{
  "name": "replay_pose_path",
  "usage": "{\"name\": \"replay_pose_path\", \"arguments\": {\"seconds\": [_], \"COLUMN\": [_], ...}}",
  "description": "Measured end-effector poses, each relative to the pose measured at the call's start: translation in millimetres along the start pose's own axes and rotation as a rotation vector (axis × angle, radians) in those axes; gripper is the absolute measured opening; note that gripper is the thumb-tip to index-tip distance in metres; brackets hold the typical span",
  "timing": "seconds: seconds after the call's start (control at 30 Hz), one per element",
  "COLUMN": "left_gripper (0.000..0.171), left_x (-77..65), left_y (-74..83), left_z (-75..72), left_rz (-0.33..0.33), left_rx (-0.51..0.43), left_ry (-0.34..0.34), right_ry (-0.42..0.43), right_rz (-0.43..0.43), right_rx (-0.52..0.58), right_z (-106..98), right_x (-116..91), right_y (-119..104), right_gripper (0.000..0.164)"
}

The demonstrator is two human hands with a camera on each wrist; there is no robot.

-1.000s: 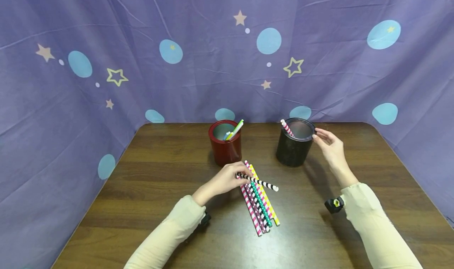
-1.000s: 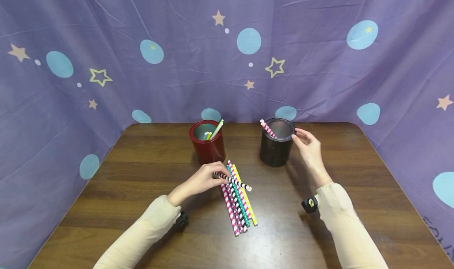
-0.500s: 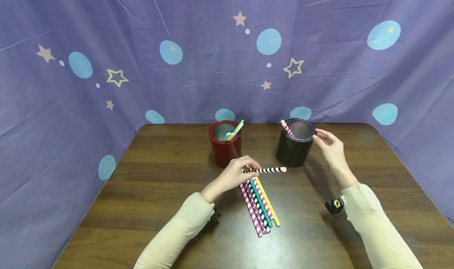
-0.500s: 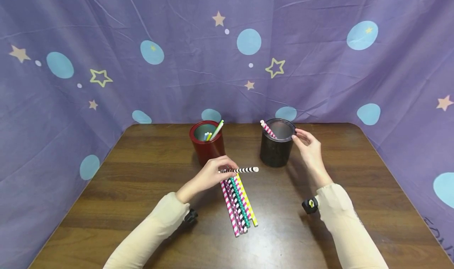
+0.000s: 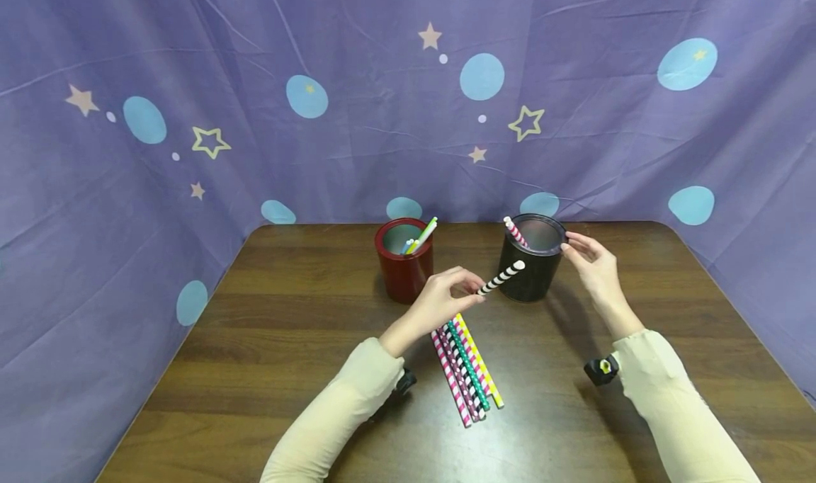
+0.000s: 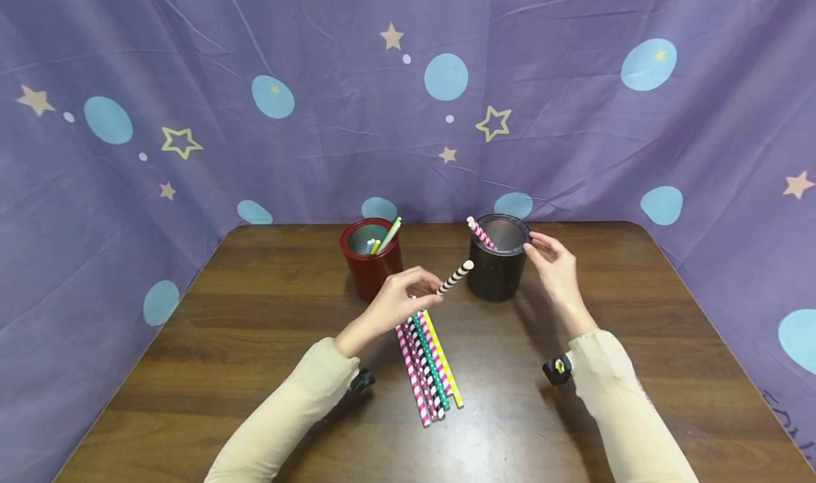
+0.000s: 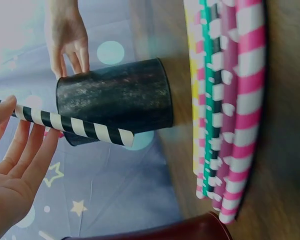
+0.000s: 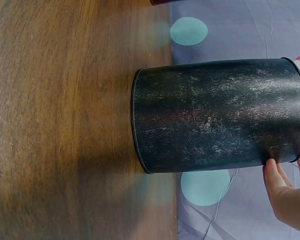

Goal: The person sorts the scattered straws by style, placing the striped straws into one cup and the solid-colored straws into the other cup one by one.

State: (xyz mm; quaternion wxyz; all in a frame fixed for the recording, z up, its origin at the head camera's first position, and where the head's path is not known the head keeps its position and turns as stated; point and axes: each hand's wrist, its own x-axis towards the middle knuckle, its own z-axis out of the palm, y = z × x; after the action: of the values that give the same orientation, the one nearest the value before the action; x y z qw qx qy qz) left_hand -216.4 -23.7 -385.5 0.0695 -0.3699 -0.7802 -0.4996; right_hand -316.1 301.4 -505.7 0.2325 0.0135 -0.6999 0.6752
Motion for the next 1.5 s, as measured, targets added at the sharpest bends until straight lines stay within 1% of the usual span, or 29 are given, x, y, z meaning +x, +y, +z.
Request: {"name": "replay_pose_path", "arguments": {"seconds": [0.03,0.13,0.27,0.33,0.5,0.67,0.8,1.17,1.37,1.5], "left_gripper": [0.016,0.016,0.016,0.016,0.016,0.017,0.018,0.019,0.018,0.018], "left_x": [1.7,7.4,15.6,20.5,33.2,44.4,53.2,71.3,80.5,84.5], "left_y": [2.3,18.1,39.7,44.8,55.6,63.4,65.9,65.0,62.7,61.8], "left_z": [0.7,-0.1,-2.0,-1.1,1.7,4.6,7.2,10.9,14.4,17.7], "left_rz": [-0.009,-0.022,-0.015,0.001,0.034,0.011,-0.019,-0.058,-0.044,-0.042], "left_rx": [-0.011,-0.021,-0.02,-0.028,-0.051,-0.087,-0.138,-0.277,-0.342,-0.369], "left_ry": [0.008,0.03,0.065,0.091,0.178,0.249,0.293,0.415,0.458,0.47], "right_ry": [-0.002,-0.005,-0.005,-0.005,-0.009,-0.008,-0.006,-0.01,-0.004,-0.005], "right_rz": [0.002,0.002,0.003,0.002,-0.004,-0.004,-0.004,0.012,0.013,0.01], "right_rx": [0.005,0.023,0.026,0.022,0.035,0.055,0.052,0.057,0.034,0.033], "right_z": [0,-1,-1,-1,-1,0,-1,0,-1,-1], "right_x": [0,1,1,2,2,2,2,1,1,1], "right_y": [0,2,2,2,2,1,1,2,2,2], "right_gripper": [0.04,0.04,0.04,0.04,0.04,0.04,0.04,0.04,0.04,0.04]}}
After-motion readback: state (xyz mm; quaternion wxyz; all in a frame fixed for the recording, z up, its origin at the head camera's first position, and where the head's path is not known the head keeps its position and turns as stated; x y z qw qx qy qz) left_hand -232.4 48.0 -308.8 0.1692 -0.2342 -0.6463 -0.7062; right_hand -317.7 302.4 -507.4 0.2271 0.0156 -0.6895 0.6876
